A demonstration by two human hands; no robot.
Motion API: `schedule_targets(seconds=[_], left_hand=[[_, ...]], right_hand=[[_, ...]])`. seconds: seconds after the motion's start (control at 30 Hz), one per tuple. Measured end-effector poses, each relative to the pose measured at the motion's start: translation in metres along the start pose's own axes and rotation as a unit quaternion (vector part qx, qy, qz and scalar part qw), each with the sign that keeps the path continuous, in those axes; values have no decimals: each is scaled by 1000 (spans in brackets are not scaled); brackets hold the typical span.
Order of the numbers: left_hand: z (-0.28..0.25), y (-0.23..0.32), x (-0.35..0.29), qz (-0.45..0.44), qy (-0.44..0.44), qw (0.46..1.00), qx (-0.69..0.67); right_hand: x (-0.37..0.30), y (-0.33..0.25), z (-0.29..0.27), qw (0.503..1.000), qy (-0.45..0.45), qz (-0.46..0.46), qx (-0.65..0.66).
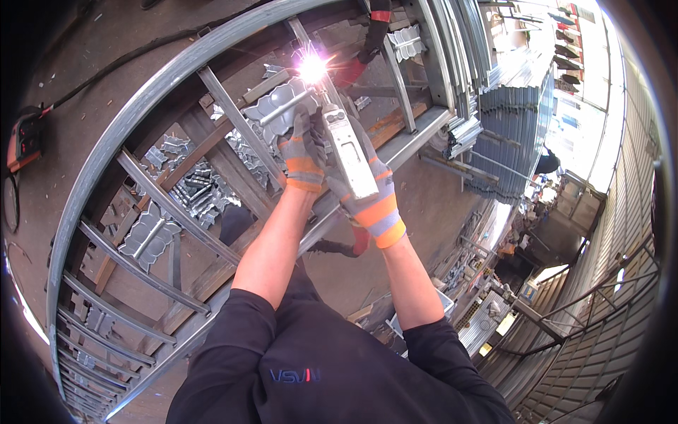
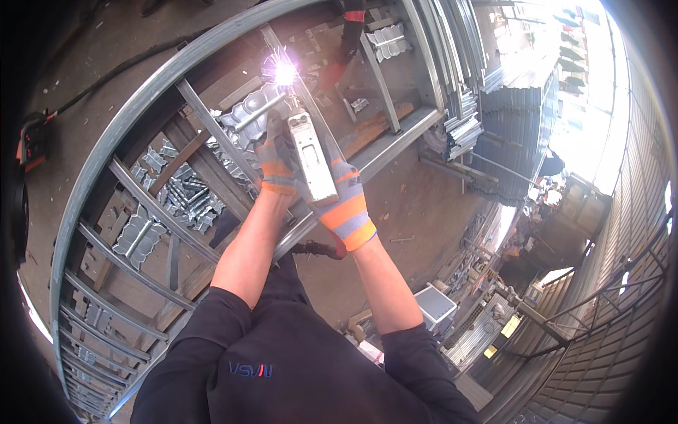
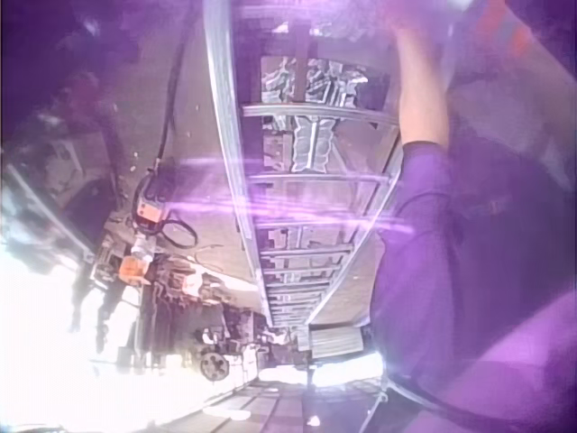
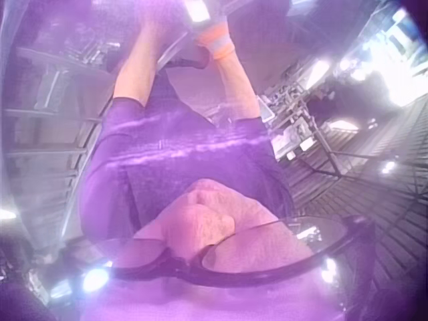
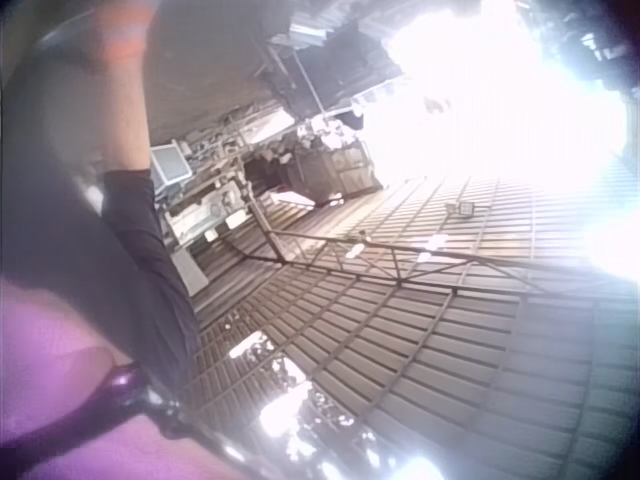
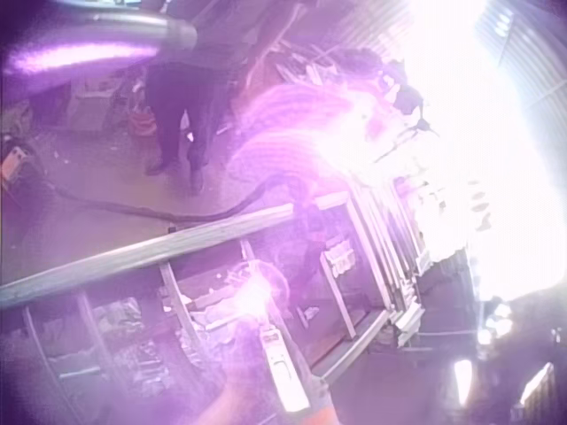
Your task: The person welds metal brackets onto a curved metal frame using a handheld welding tool. They repeatedly position brackets and apply welds along the frame, producing bright sparks. The person adjusts their position and the frame as needed to continue welding different sections.
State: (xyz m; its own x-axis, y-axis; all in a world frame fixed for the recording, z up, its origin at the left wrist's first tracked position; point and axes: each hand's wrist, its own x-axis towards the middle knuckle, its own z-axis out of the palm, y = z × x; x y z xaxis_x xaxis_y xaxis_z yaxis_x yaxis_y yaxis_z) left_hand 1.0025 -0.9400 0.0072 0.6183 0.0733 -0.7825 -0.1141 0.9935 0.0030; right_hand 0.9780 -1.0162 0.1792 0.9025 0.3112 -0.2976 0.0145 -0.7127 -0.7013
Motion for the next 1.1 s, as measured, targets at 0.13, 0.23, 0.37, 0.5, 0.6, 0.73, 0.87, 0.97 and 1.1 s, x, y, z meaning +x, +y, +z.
schedule_targets(seconds=[0.13,0.23,0.37,0.5,0.6,0.73,0.87,0.97,1.1], left_hand=[[-4,-8,9,67,-72,994,-38],[-8,-9,14,46,-63,994,-72],[-6,-11,14,92,-93,991,-32],[-4,-7,8,86,-70,994,1],[-4,-5,4,97,-33,994,38],[-2,-3,3,87,9,994,63],[-3,-4,3,120,-6,990,78],[-9,-5,6,108,-17,992,65],[-21,-10,16,97,-24,993,58]], right_hand=[[-19,0,-7,985,7,-79,-156],[-45,-5,-5,996,20,4,-88],[-64,-4,2,996,34,52,-64],[-66,2,10,995,63,35,-68],[-65,4,11,995,57,57,-58],[-62,1,11,996,45,70,-44],[-61,-1,10,994,37,88,-55],[-60,0,12,995,44,77,-47],[-60,5,14,996,53,42,-58]])
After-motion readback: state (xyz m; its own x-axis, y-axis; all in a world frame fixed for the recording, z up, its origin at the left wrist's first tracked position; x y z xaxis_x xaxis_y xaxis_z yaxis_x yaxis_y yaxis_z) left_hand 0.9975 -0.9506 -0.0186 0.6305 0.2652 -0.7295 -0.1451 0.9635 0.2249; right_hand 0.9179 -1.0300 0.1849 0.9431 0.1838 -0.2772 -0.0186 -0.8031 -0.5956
